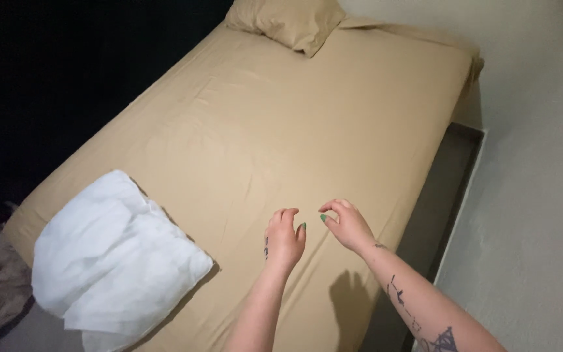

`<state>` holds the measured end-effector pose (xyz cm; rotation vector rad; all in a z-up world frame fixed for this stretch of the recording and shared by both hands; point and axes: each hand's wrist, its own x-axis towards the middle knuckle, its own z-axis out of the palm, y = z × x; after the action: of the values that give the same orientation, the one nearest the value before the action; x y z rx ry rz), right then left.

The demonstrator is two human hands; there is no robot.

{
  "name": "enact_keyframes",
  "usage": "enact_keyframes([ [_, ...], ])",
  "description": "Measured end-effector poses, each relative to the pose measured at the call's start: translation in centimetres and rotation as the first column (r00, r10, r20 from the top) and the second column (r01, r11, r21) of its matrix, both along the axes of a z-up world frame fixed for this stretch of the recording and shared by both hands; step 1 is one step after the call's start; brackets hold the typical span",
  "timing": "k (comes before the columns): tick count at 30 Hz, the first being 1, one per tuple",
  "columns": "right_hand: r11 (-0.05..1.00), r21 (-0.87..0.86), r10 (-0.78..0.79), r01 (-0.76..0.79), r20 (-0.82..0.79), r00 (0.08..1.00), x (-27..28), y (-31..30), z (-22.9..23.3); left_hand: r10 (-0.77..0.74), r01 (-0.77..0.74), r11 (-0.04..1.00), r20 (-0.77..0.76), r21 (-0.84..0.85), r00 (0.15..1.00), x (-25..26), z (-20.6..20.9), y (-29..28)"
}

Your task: The person smooths a tan sheet on a bed and then proceeds to put a tan pillowcase onto a white pillow.

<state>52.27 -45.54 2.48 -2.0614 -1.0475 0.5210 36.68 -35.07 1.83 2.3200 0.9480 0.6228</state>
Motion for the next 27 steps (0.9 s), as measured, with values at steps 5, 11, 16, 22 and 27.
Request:
enact_keyframes([
  [5,1.000,0.031,0.004,-0.005,0.021,1.000,0.6,-0.7,-0.6,-0.016,0.016,0.999,0.007,0.028,1.000,0.4,0.5,0.0],
  [11,0.999,0.029,-0.038,0.037,0.024,0.999,-1.2,-0.7,-0.9,-0.036,0.036,0.999,0.011,0.037,0.999,-1.2,1.4,-0.2],
  [16,0.998,0.013,-0.058,0.058,0.005,0.998,-4.2,-0.6,-1.0,-0.051,0.051,0.998,-0.001,0.041,0.999,-3.8,1.4,0.2],
  [22,0.996,0.009,-0.086,0.087,-0.026,0.996,-6.5,-1.1,-1.1,-0.067,0.067,0.997,-0.003,0.028,0.998,-5.7,0.9,0.4],
  [27,0.996,-0.017,-0.093,0.093,-0.012,0.996,-4.5,-1.0,-1.0,-0.056,0.056,0.998,0.015,0.034,0.998,-4.4,1.1,0.7],
])
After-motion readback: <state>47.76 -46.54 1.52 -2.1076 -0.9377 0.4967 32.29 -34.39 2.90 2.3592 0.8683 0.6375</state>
